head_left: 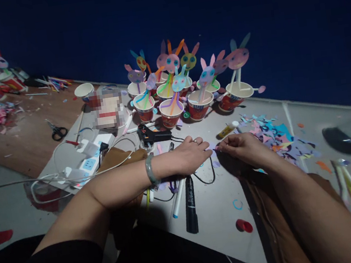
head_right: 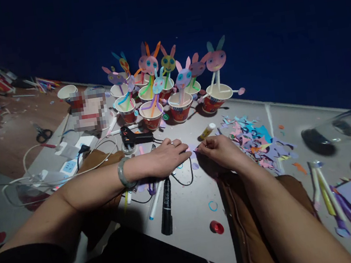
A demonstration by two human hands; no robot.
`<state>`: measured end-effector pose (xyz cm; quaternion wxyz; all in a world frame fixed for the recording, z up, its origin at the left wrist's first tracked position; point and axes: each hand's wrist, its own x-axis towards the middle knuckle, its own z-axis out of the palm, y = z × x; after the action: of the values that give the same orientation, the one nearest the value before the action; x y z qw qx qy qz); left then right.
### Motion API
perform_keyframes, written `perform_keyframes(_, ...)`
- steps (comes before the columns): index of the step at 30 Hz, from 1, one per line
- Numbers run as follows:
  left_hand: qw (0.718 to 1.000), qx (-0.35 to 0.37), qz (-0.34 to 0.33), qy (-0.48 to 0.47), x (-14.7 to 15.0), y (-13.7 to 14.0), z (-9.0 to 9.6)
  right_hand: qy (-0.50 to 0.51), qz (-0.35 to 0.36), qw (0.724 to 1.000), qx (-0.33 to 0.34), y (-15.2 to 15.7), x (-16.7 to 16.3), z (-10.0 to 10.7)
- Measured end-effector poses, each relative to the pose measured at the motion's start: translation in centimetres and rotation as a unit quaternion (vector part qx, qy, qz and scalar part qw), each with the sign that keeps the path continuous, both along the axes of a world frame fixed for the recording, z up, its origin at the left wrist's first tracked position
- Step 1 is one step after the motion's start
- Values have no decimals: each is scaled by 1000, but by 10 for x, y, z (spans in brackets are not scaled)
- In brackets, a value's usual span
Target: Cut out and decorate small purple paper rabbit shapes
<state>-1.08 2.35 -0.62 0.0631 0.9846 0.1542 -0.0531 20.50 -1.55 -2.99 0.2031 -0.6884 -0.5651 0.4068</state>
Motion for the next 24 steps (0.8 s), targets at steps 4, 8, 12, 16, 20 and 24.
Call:
perform_keyframes(4, 1000, 0, -2, 13, 0, -1, -3, 13, 5, 1000, 0, 2, 1, -4)
perform_keyframes(8, 1000, 0, -2, 31, -1, 0, -3, 7, 4, 1000, -12, 3, 0, -4)
perform_keyframes(12, 999, -3, -5, 44, 0, 0, -1, 8, 8, 1000, -7, 3, -3, -3)
perform_keyframes(16, 999, -7, -3, 44, -1, 0, 3, -12, 14, 1000, 8, 3, -4, -4)
perform_keyframes(20, 999, -11, -3, 42, -1, 0, 4, -41, 18, 999, 22, 3, -3, -6)
perform_keyframes(24, 999, -17, -1, 33, -1, 1, 2, -69, 25, 997, 32, 4, -3, -4)
